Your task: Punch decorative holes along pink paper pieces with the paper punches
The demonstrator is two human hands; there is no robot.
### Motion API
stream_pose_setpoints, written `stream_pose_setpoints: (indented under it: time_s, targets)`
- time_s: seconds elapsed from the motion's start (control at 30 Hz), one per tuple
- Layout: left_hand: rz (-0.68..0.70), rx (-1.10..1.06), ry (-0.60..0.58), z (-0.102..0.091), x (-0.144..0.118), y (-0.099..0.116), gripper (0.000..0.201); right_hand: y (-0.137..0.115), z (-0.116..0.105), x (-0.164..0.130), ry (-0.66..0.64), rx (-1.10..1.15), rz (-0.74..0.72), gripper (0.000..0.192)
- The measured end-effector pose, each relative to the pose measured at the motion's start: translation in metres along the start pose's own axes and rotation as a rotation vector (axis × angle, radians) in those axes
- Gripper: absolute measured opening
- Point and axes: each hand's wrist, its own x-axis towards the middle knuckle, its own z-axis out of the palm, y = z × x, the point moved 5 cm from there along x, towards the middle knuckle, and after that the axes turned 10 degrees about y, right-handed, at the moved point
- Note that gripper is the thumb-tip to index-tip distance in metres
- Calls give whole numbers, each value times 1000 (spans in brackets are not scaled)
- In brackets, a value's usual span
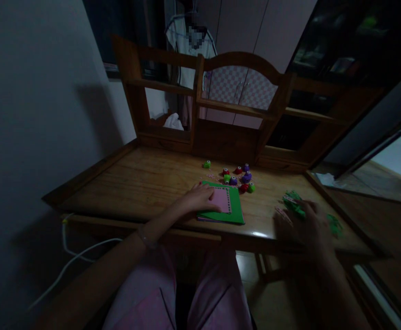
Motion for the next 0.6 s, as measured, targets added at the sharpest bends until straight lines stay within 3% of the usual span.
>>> stream_pose_setpoints:
  time_s: [0.07, 0.17, 0.23, 0.43, 0.6]
  targets:
    - [11, 33, 28, 3, 4, 5, 57, -44, 9, 0, -17, 196, -104, 36]
    - [45, 1, -15, 10, 14, 8, 54, -109, 31, -3, -282, 526, -218, 26]
    - [58, -93, -99, 17, 21, 7, 50, -134, 45, -3, -403, 659, -214, 21]
    - [35, -402, -304, 31, 38, -3, 39, -148, 76, -3, -596, 781, -165, 16]
    - [36, -435, -435, 31, 48, -1, 36, -150, 83, -3, -646, 801, -169, 15]
